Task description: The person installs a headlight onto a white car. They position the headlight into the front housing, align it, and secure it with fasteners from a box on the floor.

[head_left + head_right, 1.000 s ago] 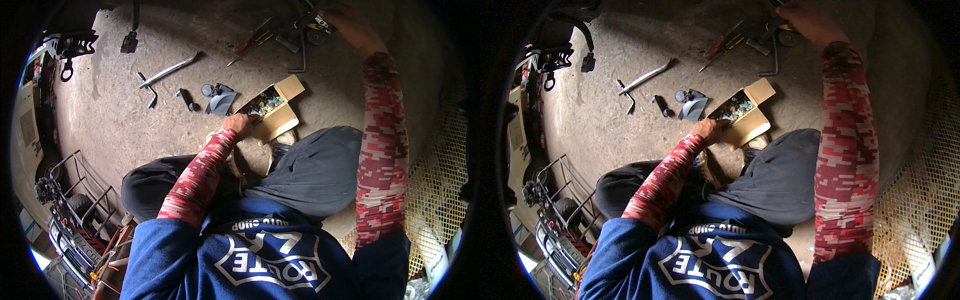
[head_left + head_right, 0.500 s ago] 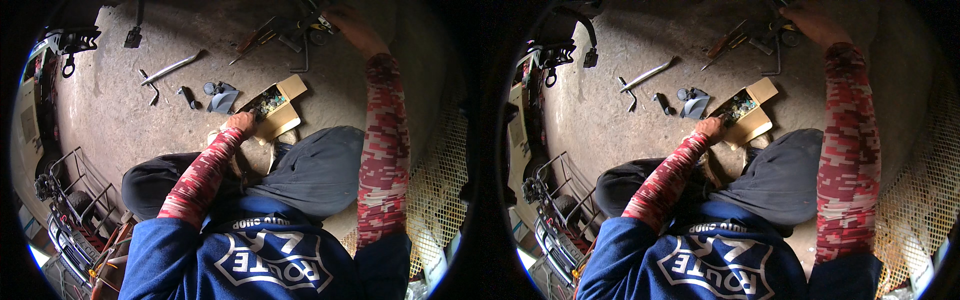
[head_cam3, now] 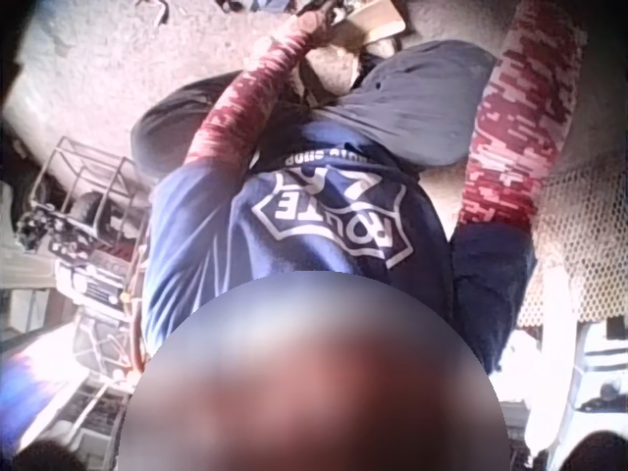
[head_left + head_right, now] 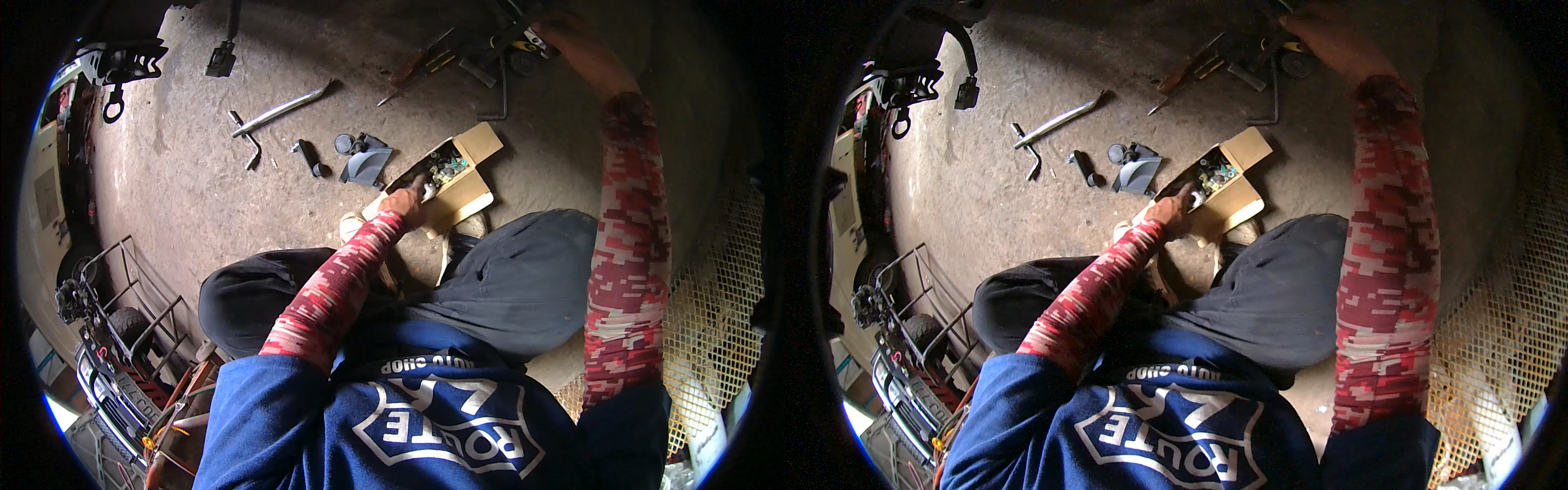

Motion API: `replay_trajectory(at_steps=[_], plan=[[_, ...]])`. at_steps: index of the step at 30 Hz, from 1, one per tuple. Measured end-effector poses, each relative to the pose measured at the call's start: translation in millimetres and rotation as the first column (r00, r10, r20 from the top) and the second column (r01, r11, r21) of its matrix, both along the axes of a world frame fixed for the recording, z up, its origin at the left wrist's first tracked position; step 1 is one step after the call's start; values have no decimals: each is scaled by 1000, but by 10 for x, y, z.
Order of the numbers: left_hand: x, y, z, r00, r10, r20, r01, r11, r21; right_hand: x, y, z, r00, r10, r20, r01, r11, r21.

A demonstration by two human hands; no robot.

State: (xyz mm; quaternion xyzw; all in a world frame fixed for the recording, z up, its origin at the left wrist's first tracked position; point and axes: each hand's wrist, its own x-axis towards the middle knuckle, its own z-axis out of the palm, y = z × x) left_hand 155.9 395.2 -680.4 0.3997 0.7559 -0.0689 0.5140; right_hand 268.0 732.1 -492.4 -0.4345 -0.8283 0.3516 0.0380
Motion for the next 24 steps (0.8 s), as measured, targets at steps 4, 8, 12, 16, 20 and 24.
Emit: replay_trajectory(at_steps=[4, 8, 12, 16, 20, 24], plan=[[133, -170, 45, 983, -182, 4, 179, 974, 142, 89, 60, -55, 1000, -19, -12, 18, 999, -46], [230, -284, -105, 979, -110, -172, 141, 973, 181, 34, 113, -131, 950, 311, 39, -310, 914, 263], [94, -312, -240, 983, -46, -176, 49, 999, 11, 12, 44, -39, 1000, -6, 7, 6, 999, -39], [-75, -235, -147, 999, 47, 17, -45, 997, -68, -29, -69, 90, 993, -119, 24, 121, 989, -90], [-89, -86, 87, 999, 28, 20, -32, 970, 243, -38, -72, 123, 999, 12, -35, -12, 1000, -6], [-217, 33, 192, 972, 219, 85, -234, 875, 423, -49, -45, 71, 999, -2, -46, -1, 999, -51]])
